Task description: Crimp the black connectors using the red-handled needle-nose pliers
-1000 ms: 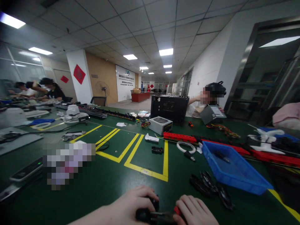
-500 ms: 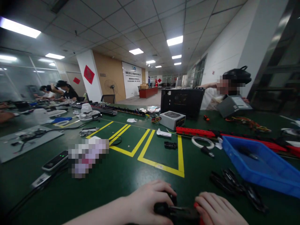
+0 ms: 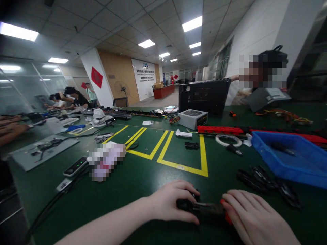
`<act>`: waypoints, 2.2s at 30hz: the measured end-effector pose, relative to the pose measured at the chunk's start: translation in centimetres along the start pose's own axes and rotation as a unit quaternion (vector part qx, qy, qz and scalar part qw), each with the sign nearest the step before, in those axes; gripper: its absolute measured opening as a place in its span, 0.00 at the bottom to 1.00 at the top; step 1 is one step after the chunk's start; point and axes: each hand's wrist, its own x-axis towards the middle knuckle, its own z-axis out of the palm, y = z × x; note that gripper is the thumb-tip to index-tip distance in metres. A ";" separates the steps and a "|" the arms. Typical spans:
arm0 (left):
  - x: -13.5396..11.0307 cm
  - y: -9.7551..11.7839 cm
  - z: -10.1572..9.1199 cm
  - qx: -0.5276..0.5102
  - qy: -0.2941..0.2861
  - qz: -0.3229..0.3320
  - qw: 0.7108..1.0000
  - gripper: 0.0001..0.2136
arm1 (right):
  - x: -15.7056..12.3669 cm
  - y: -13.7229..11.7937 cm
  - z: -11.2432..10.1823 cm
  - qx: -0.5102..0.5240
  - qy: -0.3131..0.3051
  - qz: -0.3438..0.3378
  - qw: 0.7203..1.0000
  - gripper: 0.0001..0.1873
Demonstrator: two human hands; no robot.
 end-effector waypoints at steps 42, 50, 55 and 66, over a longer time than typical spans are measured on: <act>-0.8 2.0 -0.4 -0.060 0.009 -0.054 0.997 0.28 | 2.6 -3.4 -2.1 0.125 -0.259 0.108 0.952 0.04; -0.9 1.9 -0.1 0.081 -0.026 -0.076 0.993 0.28 | 2.8 -3.5 -2.1 0.118 -0.253 0.094 0.956 0.05; -1.1 1.6 0.0 0.108 -0.035 -0.042 0.993 0.25 | 2.7 -3.3 -1.9 0.130 -0.250 0.097 0.954 0.05; -1.2 1.7 0.3 0.188 -0.044 -0.004 0.981 0.25 | 2.7 -3.4 -2.1 0.132 -0.259 0.098 0.952 0.04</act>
